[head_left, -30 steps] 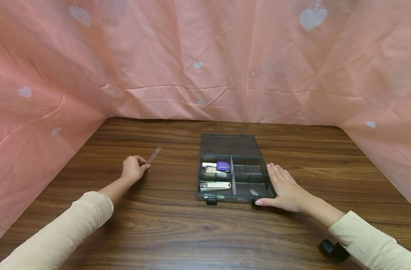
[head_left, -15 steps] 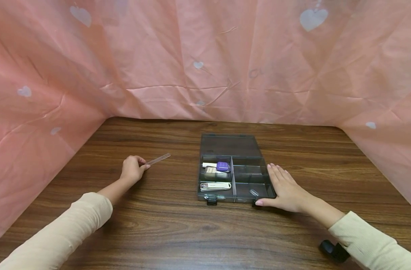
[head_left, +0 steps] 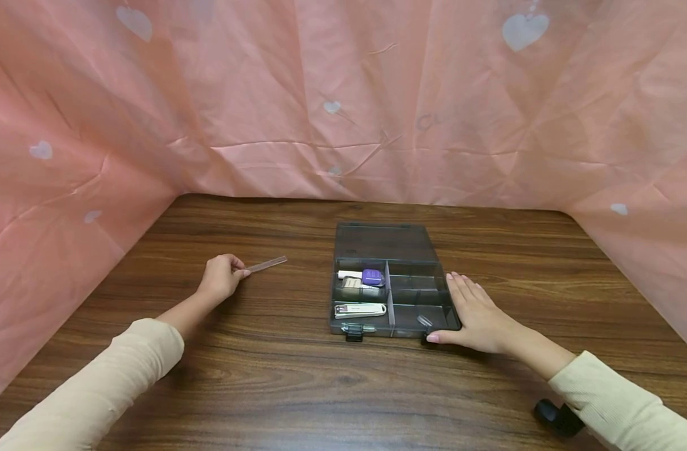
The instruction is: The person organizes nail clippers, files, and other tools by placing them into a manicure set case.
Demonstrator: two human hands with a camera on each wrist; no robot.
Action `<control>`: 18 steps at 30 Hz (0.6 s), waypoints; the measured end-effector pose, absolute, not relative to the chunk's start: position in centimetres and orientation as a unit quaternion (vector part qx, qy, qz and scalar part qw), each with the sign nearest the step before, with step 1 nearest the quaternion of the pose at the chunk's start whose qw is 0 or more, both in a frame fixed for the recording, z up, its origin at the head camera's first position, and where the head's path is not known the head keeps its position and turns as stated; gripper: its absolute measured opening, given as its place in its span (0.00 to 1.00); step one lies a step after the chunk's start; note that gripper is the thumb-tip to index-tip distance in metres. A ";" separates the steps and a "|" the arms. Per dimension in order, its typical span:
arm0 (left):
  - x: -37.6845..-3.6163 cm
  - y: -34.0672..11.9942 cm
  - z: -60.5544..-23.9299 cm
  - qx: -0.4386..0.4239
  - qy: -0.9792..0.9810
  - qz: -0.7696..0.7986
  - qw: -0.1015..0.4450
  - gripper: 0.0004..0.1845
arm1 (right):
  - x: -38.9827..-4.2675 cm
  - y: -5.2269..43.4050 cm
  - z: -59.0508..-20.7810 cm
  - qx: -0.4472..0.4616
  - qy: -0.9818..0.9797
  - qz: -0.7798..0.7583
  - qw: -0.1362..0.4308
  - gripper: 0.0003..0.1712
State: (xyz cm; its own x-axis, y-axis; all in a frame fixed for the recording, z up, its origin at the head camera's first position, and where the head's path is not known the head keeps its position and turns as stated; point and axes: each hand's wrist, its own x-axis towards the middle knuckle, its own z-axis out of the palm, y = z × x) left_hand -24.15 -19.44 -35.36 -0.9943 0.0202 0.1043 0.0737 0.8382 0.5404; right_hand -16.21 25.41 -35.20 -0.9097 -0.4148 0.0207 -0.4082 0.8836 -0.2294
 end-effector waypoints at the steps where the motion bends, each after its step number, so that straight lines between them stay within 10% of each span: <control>1: -24.1 -19.4 -35.3 -0.029 -0.957 -0.285 0.051 0.09 | -16.2 25.4 -35.2 -0.213 0.970 -0.116 0.012 0.67; 18: -24.5 -19.6 -35.4 -0.109 -0.951 -0.273 0.098 0.08 | -16.1 25.4 -34.9 -0.208 0.971 -0.115 0.023 0.67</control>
